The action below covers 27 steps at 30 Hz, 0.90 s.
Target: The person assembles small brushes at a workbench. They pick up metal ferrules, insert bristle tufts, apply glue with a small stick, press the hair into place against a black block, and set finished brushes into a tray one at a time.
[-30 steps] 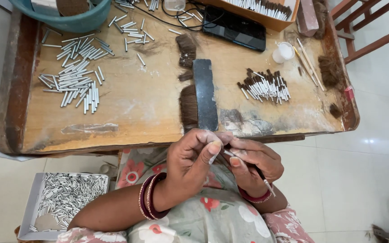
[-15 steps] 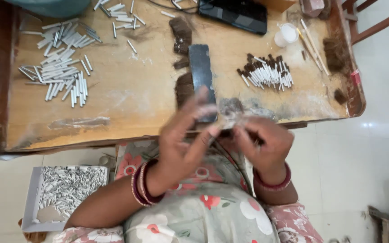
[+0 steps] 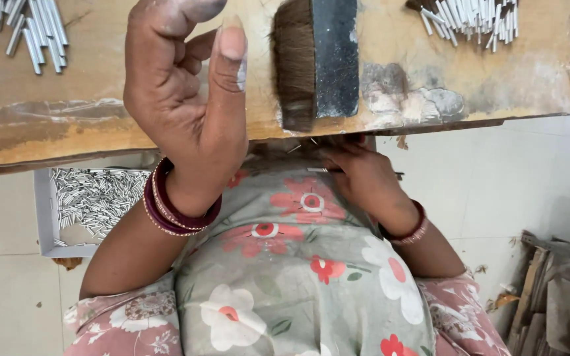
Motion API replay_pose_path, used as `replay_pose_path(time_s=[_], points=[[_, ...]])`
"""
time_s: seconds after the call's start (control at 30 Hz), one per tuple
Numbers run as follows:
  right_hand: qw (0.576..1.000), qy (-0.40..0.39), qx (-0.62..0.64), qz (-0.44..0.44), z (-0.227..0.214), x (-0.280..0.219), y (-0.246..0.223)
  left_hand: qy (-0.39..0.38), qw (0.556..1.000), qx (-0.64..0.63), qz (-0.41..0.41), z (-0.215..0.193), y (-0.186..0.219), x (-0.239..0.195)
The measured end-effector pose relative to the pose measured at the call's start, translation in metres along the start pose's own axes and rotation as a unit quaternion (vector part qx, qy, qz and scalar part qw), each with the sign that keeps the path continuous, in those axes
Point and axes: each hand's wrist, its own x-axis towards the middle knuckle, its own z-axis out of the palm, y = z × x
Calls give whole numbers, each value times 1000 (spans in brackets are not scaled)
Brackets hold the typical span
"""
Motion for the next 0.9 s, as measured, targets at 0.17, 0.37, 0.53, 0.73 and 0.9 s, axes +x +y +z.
replay_pose_path(time_s=[0.17, 0.37, 0.53, 0.73, 0.9], points=[[995, 51, -86, -19, 68, 37, 35, -8, 999, 44, 32, -4, 10, -6], [998, 12, -37, 40, 40, 21, 24, -259, 905, 233, 245, -39, 19, -32], [995, 91, 36, -18, 36, 22, 13, -395, 848, 306, 176, -37, -27, -65], [996, -37, -49, -69, 50, 63, 10, -490, 731, 475, -4, -33, -121, -105], [992, 66, 36, -97, 26, 26, 23, -492, 758, 400, -150, -31, -153, -98]])
